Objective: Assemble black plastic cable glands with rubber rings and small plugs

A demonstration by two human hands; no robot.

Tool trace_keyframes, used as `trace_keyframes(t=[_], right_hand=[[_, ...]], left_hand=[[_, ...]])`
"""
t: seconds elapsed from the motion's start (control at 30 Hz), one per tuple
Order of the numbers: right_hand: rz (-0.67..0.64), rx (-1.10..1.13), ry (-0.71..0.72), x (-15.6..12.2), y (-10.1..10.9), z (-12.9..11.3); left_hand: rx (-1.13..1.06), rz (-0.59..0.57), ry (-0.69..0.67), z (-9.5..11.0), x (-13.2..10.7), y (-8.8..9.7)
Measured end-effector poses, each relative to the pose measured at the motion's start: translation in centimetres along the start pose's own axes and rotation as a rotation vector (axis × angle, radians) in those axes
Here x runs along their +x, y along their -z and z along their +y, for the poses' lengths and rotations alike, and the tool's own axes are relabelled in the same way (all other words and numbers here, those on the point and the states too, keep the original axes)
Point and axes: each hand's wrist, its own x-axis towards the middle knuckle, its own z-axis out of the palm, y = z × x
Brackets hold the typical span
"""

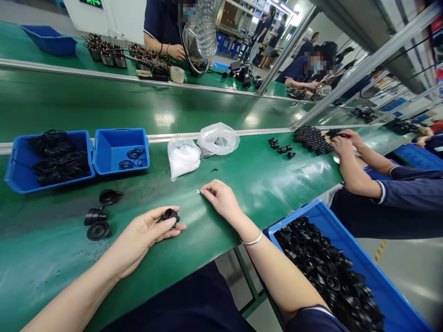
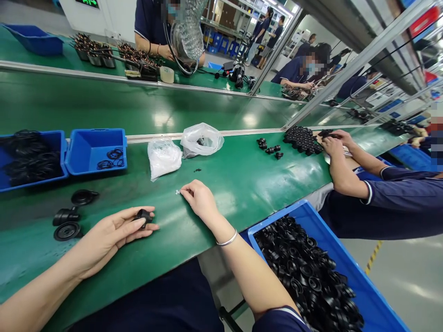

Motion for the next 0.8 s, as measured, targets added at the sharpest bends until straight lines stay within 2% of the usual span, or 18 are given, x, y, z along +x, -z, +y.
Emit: trace_keyframes(t=[0.1,0.23,0.33,0.47,0.63,0.8], right_hand=[[0.001,0.001,-0.001,0.1,-0.1,0.2],[0.045,0.043,-0.009,0.0,0.1,-0.2],[0.106,0.119,0.021,-1.1,0.2,-2.0],[0.079,0.169,0.182,-3.6,-0.6,-5.2],[0.069,0.028,0.333,-5.6,-2.9,-6.8],[0.084,-0.174,0.435,-5.8,-3.3,-7.3]], left_hand=[[-0.068,-0.043,0.000,-0.1,0.0,-0.2],[0.050,-0.030,-0.062,-0.7,0.3,-0.3],[0.187,-0.009,-0.104,-1.5,0.6,-0.3],[0.368,0.037,-0.181,-2.1,0.7,-0.4],[0.758,0.122,-0.317,-2.0,0.6,-0.5],[0.867,0.119,-0.398,-2.7,0.8,-0.2]])
